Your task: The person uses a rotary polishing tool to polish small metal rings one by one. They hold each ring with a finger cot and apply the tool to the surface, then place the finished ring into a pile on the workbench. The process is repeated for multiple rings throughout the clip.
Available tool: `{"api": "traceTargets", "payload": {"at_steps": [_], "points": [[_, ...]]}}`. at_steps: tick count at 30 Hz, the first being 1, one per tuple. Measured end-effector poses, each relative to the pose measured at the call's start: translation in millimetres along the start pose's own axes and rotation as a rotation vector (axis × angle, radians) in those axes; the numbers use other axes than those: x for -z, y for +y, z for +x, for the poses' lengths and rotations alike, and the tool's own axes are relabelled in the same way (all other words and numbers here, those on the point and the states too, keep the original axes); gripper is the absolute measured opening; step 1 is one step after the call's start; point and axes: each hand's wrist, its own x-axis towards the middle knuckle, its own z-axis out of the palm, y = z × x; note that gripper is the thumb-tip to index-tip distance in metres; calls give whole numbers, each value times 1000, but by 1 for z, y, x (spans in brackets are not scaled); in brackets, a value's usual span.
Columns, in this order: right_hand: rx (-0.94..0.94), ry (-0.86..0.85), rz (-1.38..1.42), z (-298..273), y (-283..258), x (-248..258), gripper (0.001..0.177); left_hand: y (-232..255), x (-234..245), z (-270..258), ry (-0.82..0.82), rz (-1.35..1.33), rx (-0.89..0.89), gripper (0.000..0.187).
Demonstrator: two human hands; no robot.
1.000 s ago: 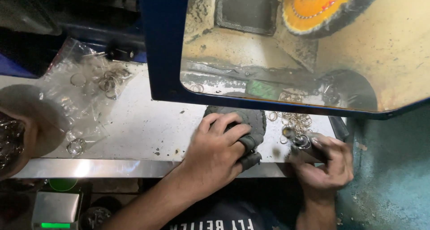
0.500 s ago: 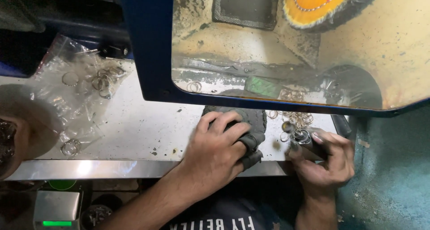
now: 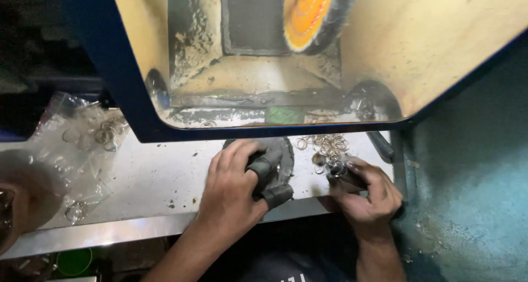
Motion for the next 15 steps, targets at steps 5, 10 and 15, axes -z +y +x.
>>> {"api": "traceTargets", "payload": {"at_steps": [5,10,15], "points": [[-205,-96,40,-18,-9,27,46,1,9,-2,-65,-106,59,84],[-330,-159,229,-25,-26,39,40,8,20,-20,-110,-274,160,99],[-426,-205,514,-40,-46,36,48,49,-20,-58,459,-1455,1636,46]]}}
